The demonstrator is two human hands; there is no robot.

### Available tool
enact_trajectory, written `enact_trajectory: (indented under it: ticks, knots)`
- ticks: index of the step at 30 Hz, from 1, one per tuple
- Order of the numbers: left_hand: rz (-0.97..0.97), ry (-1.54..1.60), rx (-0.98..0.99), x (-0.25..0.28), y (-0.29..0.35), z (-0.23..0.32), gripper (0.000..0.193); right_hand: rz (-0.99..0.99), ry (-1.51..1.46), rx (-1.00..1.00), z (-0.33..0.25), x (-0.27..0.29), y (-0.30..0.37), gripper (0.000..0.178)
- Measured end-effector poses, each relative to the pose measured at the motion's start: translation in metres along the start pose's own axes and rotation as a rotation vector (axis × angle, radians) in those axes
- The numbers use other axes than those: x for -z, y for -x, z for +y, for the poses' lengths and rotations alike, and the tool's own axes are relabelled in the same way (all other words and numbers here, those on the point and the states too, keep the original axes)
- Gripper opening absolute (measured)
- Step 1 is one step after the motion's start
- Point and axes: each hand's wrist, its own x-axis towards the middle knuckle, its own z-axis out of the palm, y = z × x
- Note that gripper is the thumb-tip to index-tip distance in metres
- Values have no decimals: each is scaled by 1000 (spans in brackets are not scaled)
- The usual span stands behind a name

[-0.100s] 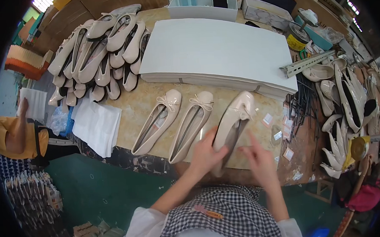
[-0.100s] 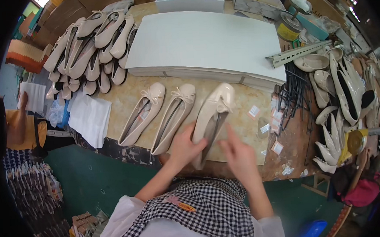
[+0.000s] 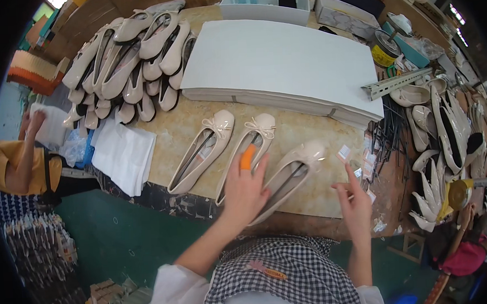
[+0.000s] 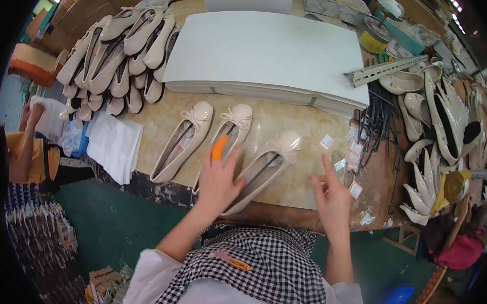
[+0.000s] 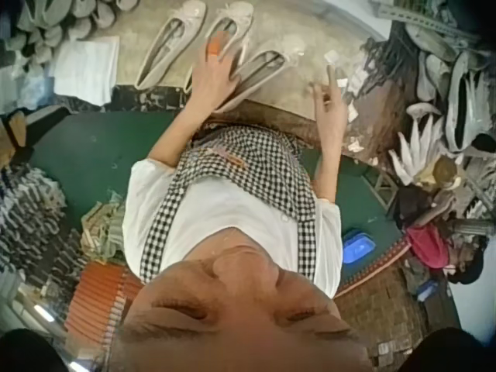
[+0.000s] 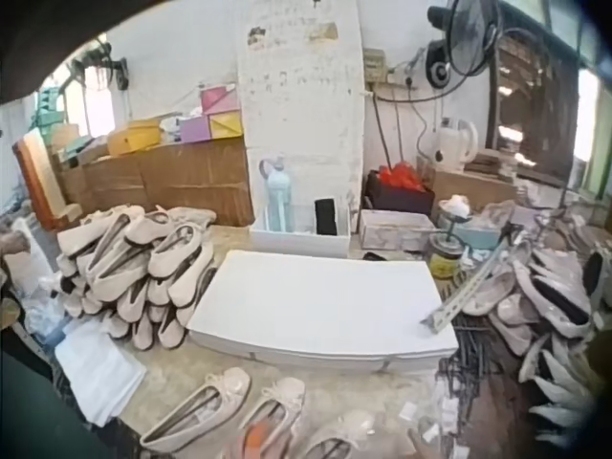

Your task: The person cleans beige ballet flats on a workbench using a small brush and a white cloth. They repeatedly insert the brush into the shoe interior to remove debris, wipe the exterior and interior surfaces with the cloth, and place the shoes back on the table. The process is repeated for multiple pairs of shoes.

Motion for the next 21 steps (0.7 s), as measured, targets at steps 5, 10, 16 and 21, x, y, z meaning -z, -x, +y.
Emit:
enact_trajectory:
  ticks: [5,10,16,21]
  knots:
    - [-128,-150,85,36,4,-66,78,-71,128,-24,21,-1,6,36]
    - [-63,56,-51,33,11,-103,42,-267,123,162,10,-35,-8,36]
    - [723,-356,-117,228,-44,-159,33,-18,418,221,26,9,-24,31]
    - [963,-588,134,372,-171,-326,38,-1,336,202,38,1,-20,34]
